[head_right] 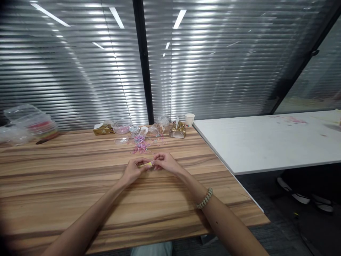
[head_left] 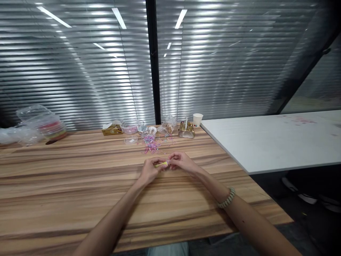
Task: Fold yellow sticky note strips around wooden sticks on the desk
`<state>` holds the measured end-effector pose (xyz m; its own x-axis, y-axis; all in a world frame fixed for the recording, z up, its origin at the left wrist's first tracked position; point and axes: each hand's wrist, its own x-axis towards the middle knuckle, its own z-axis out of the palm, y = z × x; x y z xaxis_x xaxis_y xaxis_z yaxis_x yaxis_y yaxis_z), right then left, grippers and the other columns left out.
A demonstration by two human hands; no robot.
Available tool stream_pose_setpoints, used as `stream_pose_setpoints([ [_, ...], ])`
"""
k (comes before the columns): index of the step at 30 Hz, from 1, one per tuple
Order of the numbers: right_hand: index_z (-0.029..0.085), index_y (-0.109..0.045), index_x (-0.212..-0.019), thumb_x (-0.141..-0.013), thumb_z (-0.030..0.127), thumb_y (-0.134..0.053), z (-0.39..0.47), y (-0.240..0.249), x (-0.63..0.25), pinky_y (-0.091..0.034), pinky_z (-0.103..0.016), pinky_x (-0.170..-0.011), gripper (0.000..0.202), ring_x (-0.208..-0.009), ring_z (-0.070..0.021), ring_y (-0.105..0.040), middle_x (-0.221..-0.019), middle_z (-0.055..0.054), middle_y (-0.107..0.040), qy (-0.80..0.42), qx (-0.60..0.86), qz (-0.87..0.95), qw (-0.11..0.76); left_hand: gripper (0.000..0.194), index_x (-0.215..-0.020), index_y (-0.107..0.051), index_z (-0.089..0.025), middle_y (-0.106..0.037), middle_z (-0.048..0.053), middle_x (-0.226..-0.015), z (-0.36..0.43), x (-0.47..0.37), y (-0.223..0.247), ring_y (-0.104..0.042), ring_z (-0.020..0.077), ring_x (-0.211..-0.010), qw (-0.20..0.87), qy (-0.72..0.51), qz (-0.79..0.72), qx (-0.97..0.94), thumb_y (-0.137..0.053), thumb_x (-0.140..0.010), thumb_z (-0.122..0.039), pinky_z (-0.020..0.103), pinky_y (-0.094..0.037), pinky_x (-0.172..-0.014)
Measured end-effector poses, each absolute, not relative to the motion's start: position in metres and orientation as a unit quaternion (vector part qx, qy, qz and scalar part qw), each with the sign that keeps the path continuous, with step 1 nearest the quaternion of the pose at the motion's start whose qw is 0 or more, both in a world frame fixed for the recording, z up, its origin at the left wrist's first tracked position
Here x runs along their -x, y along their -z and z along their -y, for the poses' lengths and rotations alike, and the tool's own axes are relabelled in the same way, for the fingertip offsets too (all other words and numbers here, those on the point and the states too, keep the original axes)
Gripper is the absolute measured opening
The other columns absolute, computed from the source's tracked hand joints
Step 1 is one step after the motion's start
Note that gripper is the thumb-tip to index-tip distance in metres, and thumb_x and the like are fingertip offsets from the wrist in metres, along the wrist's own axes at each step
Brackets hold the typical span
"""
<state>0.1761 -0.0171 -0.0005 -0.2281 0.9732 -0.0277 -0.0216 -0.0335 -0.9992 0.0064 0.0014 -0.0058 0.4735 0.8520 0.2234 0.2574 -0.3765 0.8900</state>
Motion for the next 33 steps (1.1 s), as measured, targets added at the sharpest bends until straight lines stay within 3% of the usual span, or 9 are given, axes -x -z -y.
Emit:
stream_pose_setpoints([
  [12, 0.014, -0.055, -0.070, -0.064, 0.027, -0.062, 0.0181, 0.0001, -0.1743, -0.041, -0.020, -0.050, 0.016, -0.048, -0.0083, -0.052, -0.055, 0.002, -0.056, -0.584, 0.453, 0.513, 0.437, 0.025, -0.088, -0.064, -0.013, -0.064, 0.002, -0.064, -0.0018, -0.0070, 0.0071, -0.059, 0.0143, -0.061, 0.444, -0.374, -0.349, -0.735, -0.066, -0.067, -0.027, 0.026, -0.046, -0.064],
  [20, 0.016, -0.051, -0.068, -0.062, 0.021, -0.057, 0.0212, 0.0026, -0.1757, -0.042, -0.022, -0.050, 0.010, -0.048, -0.0094, -0.053, -0.059, 0.003, -0.054, -0.623, 0.448, 0.471, 0.436, 0.032, -0.090, -0.059, -0.015, -0.064, 0.001, -0.072, 0.0022, -0.0105, 0.0072, -0.060, 0.0135, -0.068, 0.429, -0.403, -0.347, -0.730, -0.071, -0.061, -0.019, 0.025, -0.046, -0.068],
  [33, 0.016, -0.051, -0.066, -0.059, 0.018, -0.058, 0.0199, -0.0008, -0.1768, -0.038, -0.020, -0.046, 0.010, -0.047, -0.0082, -0.048, -0.054, 0.004, -0.052, -0.620, 0.455, 0.439, 0.464, 0.023, -0.086, -0.063, -0.015, -0.067, 0.005, -0.079, 0.0009, -0.0101, 0.0067, -0.061, 0.0163, -0.073, 0.407, -0.407, -0.335, -0.746, -0.067, -0.066, -0.026, 0.027, -0.047, -0.070],
])
